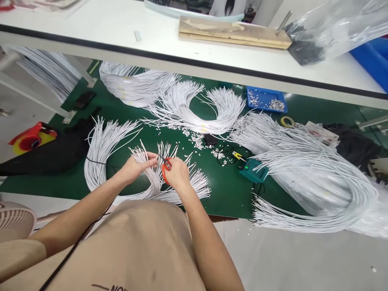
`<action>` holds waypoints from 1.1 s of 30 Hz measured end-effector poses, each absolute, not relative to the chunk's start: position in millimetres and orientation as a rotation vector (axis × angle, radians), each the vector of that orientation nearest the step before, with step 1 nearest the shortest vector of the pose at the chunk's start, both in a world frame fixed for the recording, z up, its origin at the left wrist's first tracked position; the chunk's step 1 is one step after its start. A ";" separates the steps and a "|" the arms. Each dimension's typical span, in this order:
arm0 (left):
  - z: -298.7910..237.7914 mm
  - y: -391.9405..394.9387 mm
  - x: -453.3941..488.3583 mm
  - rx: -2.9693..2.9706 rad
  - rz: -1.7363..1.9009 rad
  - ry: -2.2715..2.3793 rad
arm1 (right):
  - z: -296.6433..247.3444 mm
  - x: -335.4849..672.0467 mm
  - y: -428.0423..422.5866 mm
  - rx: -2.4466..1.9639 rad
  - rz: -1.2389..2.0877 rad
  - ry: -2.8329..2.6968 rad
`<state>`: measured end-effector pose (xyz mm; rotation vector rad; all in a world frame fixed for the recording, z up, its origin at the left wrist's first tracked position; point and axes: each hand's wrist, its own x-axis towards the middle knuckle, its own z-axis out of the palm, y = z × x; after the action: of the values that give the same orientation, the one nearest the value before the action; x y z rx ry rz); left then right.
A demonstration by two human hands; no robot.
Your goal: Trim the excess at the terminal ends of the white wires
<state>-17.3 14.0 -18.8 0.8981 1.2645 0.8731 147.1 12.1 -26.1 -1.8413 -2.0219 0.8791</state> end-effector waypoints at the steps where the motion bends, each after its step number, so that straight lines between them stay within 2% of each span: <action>1: -17.3 12.5 -15.8 0.909 0.874 1.266 | -24.7 148.1 10.5 -1.844 0.838 -2.091; 8: -11.8 4.3 -11.3 0.980 0.868 1.286 | -5.5 152.9 9.3 -1.900 0.606 -2.381; 15: -12.1 -3.2 -10.9 1.037 0.920 1.304 | 2.4 154.7 4.4 -1.929 0.639 -2.393; 22: -0.5 -8.0 -7.3 1.140 0.928 1.338 | 11.6 151.4 -0.2 -1.930 0.529 -2.383; 33: 3.7 -7.7 -16.5 0.993 0.952 1.307 | 16.0 145.6 0.2 -1.975 0.604 -2.388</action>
<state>-16.5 -7.7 3.7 0.9933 1.3072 0.9519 145.6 0.2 16.0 -1.9746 -2.3877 0.6044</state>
